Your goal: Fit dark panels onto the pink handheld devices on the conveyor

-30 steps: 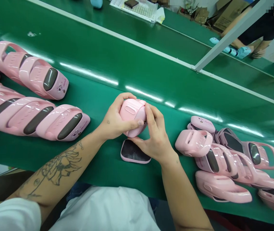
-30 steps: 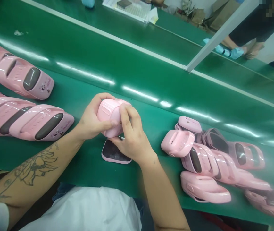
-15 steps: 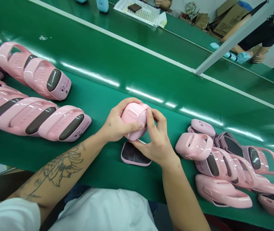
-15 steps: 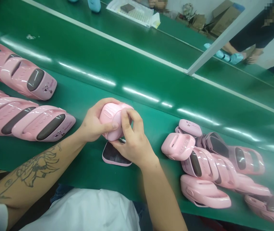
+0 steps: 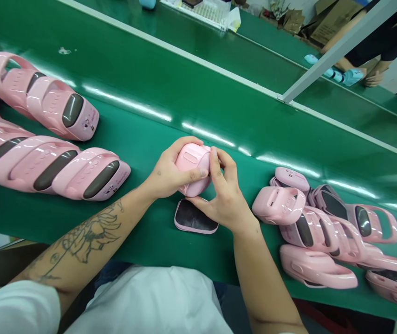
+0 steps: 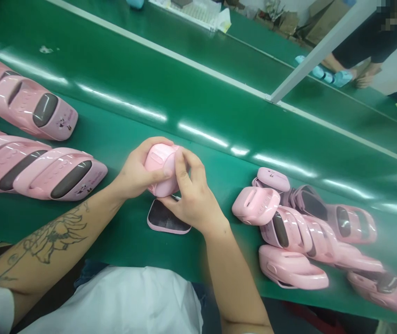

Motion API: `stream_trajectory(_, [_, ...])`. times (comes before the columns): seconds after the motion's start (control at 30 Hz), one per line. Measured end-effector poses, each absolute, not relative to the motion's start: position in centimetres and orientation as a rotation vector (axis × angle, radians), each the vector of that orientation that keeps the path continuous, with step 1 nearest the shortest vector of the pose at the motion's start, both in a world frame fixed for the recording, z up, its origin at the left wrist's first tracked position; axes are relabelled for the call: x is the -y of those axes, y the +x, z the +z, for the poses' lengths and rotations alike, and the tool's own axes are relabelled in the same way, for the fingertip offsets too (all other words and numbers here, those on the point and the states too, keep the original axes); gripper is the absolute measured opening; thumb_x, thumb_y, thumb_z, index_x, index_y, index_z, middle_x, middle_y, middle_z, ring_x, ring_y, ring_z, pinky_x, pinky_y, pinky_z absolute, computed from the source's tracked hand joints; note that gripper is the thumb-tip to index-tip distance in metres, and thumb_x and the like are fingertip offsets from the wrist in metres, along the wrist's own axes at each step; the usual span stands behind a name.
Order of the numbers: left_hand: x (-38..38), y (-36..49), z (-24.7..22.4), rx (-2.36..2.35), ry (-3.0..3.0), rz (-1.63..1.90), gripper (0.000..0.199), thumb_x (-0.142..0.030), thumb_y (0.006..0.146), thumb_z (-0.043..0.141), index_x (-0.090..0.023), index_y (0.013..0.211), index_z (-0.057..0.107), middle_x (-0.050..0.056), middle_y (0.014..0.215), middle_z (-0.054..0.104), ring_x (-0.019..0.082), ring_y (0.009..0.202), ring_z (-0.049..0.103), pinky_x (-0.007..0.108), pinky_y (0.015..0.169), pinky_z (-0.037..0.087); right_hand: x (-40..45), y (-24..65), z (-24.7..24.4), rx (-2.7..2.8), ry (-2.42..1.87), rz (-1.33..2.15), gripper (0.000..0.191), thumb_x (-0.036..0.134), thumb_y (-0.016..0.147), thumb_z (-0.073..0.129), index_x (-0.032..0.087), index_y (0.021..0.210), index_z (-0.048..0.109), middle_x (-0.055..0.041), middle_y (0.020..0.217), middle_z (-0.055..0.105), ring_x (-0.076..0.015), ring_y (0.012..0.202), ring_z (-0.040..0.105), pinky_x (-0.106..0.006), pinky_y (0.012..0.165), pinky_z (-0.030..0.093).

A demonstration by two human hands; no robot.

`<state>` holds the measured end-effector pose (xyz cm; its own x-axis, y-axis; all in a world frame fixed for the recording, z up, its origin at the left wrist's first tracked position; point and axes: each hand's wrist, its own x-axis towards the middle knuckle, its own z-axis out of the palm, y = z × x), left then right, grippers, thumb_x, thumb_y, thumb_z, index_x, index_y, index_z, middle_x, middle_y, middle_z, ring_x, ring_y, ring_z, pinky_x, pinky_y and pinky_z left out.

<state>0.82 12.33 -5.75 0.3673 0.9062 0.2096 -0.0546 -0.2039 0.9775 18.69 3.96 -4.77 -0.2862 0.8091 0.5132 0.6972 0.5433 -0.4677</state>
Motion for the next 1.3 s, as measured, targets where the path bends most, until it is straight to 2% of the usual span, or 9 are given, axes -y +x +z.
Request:
stream_trajectory(0.17, [-12.4,1.1,-5.7,-0.827,1.33,0.913,0.084,-0.051,0.055,0.101,-0.022,0.126,0.065,0.008,0.119,0.069,0.023,0.097,0.066,0.031,0.076,0.058,-3.9,19.3,-5.0,2.048,-1.281,0.359,0.12,0.032,0.089,0.085,0.033,0.176,0.003,-0.0183,0.169,0.034,-0.0405,0.161,0.037,-0.067,0.129,0.043])
stream_trajectory(0.33, [-12.3,1.3,-5.6,-0.844,1.243,0.906,0.079,-0.043,0.056,0.102,-0.022,0.123,0.066,0.005,0.113,0.068,0.02,0.093,0.064,0.028,0.073,0.056,-3.9,19.3,-5.1,2.026,-1.314,0.422,0.128,0.039,0.082,0.094,0.035,0.176,0.006,-0.0177,0.169,0.034,-0.0435,0.16,0.037,-0.07,0.129,0.04])
stream_trajectory(0.67, [-11.7,2.1,-6.8,-0.783,1.073,0.977,0.076,-0.038,0.057,0.104,-0.023,0.122,0.067,0.005,0.108,0.07,0.019,0.089,0.065,0.029,0.074,0.056,-3.6,18.4,-4.7,1.954,-1.347,0.413,0.123,0.021,0.077,0.095,0.033,0.173,0.018,-0.0173,0.163,0.039,-0.0427,0.156,0.042,-0.069,0.128,0.044])
stream_trajectory(0.77, [-11.8,2.0,-7.3,-0.786,1.18,1.034,0.076,-0.04,0.058,0.103,-0.022,0.124,0.068,0.006,0.111,0.072,0.021,0.092,0.067,0.032,0.078,0.057,-3.7,18.7,-4.8,1.981,-1.336,0.411,0.12,0.02,0.08,0.092,0.034,0.173,0.017,-0.0166,0.164,0.039,-0.0406,0.158,0.041,-0.068,0.13,0.043])
stream_trajectory(0.87, [-12.0,1.7,-7.5,-0.779,1.396,1.154,0.072,-0.043,0.061,0.101,-0.022,0.123,0.071,0.008,0.118,0.074,0.024,0.101,0.07,0.037,0.087,0.059,-3.9,18.9,-5.1,2.02,-1.292,0.399,0.118,0.02,0.087,0.086,0.033,0.175,0.008,-0.0168,0.169,0.034,-0.0373,0.163,0.036,-0.064,0.133,0.04])
stream_trajectory(0.93, [-12.2,1.4,-7.5,-0.75,1.51,1.235,0.071,-0.044,0.063,0.101,-0.022,0.124,0.071,0.01,0.125,0.075,0.027,0.109,0.071,0.04,0.095,0.059,-4.1,19.1,-5.3,2.025,-1.271,0.352,0.118,0.025,0.091,0.084,0.032,0.175,0.002,-0.0183,0.171,0.031,-0.0375,0.165,0.032,-0.065,0.133,0.04])
stream_trajectory(1.03, [-12.4,1.1,-7.2,-0.644,1.516,1.304,0.073,-0.046,0.062,0.103,-0.023,0.123,0.07,0.013,0.133,0.075,0.031,0.12,0.072,0.043,0.101,0.059,-4.4,19.2,-5.7,2.041,-1.231,0.223,0.111,0.032,0.095,0.081,0.031,0.175,0.004,-0.0202,0.169,0.034,-0.0388,0.164,0.034,-0.066,0.132,0.042])
stream_trajectory(1.17, [-12.6,0.7,-6.6,-0.597,1.454,1.28,0.072,-0.047,0.062,0.104,-0.022,0.117,0.066,0.016,0.134,0.076,0.032,0.122,0.074,0.042,0.099,0.061,-4.5,19.1,-5.7,2.1,-1.166,0.099,0.101,0.026,0.1,0.072,0.031,0.175,0.005,-0.0204,0.164,0.04,-0.0381,0.161,0.041,-0.065,0.128,0.047])
stream_trajectory(1.3, [-12.2,0.4,-5.5,-0.692,1.596,1.266,0.069,-0.05,0.069,0.099,-0.021,0.125,0.072,0.014,0.131,0.078,0.03,0.113,0.076,0.039,0.094,0.062,-4.4,18.9,-5.2,2.113,-1.159,0.021,0.097,0.023,0.1,0.072,0.028,0.175,0.012,-0.0214,0.161,0.042,-0.0377,0.159,0.043,-0.063,0.128,0.049])
